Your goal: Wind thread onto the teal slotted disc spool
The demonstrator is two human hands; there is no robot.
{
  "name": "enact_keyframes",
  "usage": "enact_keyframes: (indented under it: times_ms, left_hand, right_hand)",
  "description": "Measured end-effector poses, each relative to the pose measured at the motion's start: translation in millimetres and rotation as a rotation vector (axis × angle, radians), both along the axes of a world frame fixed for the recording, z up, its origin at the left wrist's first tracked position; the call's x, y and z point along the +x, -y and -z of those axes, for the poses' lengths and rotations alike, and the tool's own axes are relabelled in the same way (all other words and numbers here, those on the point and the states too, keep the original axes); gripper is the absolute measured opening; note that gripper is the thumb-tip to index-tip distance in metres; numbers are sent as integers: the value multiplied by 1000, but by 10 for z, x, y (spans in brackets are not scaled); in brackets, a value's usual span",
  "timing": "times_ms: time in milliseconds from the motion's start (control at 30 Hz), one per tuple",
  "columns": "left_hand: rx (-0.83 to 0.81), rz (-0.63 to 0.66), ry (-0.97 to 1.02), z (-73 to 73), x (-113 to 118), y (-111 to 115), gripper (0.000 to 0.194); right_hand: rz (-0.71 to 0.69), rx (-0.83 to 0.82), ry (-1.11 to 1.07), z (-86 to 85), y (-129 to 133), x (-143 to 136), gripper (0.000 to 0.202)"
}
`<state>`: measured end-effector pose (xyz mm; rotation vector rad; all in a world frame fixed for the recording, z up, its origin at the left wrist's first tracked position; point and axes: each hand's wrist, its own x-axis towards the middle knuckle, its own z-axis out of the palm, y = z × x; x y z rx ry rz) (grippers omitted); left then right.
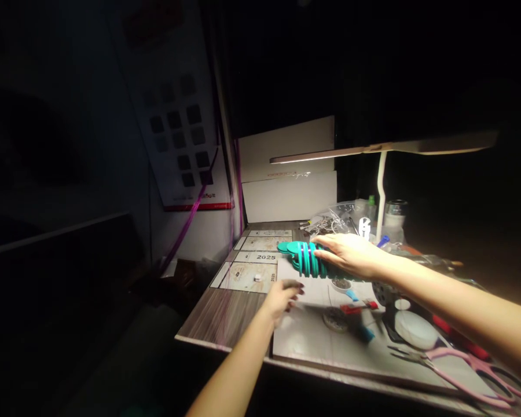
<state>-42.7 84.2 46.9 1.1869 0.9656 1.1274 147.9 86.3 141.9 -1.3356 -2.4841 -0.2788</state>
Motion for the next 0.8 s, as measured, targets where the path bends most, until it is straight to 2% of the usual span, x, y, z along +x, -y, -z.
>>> enact_keyframes:
  times_ms: [100,233,367,533,700,800]
  left_hand:
    - [-102,275,126,-7,164,13,31]
    - [-175,408,289,-103,288,119,33]
    - [-203,410,336,-130,341,203,30]
    - [-190,308,297,-57,400,179,27]
    - [-134,274,129,97,452,-105,25]
    - [-48,243,-48,90,495,-371,18]
  right_hand:
    - [5,0,-23,36,-35,24,46]
    - [13,-1,-50,68,-40,29,48]
    - [16,-15,-63,71,-16,21,49]
    - [0,-57,-59,7,-4,33,49]
    - [-12,-139,-37,-99,0,93,53]
    - [-18,-155,-48,-116,-5,119,52]
